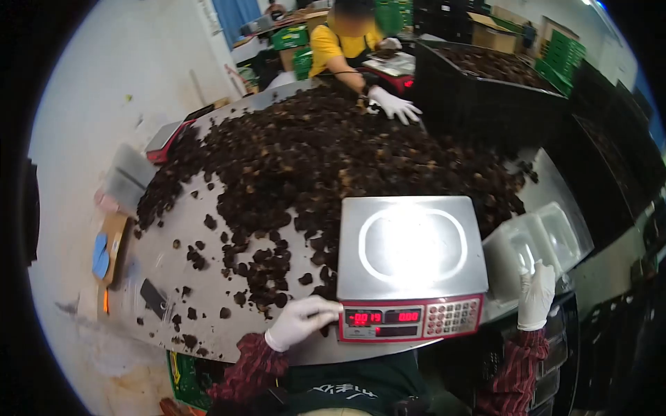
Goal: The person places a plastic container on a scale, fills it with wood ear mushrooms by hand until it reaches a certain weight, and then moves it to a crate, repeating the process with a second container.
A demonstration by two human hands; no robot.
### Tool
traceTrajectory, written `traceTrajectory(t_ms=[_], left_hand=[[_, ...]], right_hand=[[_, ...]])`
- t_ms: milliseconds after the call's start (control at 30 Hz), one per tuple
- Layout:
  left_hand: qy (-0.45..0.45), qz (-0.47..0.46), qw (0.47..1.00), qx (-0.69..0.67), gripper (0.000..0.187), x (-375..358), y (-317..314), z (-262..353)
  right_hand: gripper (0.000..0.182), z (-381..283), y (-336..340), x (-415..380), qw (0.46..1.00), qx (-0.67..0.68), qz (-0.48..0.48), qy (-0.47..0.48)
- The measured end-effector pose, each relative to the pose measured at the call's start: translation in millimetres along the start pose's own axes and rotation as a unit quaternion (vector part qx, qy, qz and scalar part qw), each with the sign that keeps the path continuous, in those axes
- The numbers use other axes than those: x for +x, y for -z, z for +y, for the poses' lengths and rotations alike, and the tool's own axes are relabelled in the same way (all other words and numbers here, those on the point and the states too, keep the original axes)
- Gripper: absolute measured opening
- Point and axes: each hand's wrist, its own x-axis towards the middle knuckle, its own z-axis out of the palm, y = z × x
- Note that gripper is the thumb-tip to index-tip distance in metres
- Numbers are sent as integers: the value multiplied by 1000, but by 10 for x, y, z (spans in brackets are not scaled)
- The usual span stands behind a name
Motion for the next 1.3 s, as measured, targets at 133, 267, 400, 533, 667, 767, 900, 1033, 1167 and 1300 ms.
traceTrajectory(t_ms=[133, 267, 400, 533, 667, 767, 900, 1033, 1167, 1300], left_hand=[[4, 80, 986, 148, 20, 533, 460, -360], [-119, 128, 949, 261, 28, 1329, 692, -772], [-59, 87, 879, 465, 50, 1785, 627, -921], [7, 15, 899, 438, 36, 1580, 643, -1135], [0, -19, 878, 478, 26, 897, 818, -992], [6, -59, 915, 399, 29, 546, 1025, -977], [-3, -107, 951, 291, 45, 631, 1303, -659], [-9, 135, 920, 367, 35, 1391, 1608, -888], [92, 203, 876, 428, 33, 1900, 1706, -1385], [81, 233, 899, 361, 24, 1829, 1721, -1406]], right_hand=[[28, 270, -457, -107, 986, -76, -142, -33], [27, 211, -415, -40, 983, -62, -161, -68], [31, 174, -421, -56, 982, -77, -147, -91], [29, 185, -414, -72, 985, -89, -132, -69], [25, 167, -411, -90, 984, -77, -139, -80], [22, 177, -411, -106, 987, -70, -128, -67], [20, 268, -403, -122, 984, -80, -148, -54], [21, 322, -333, -88, 990, 8, -140, -8], [24, 451, -309, -30, 977, 0, -195, -84], [31, 223, -165, 118, 964, 41, -170, -202]])
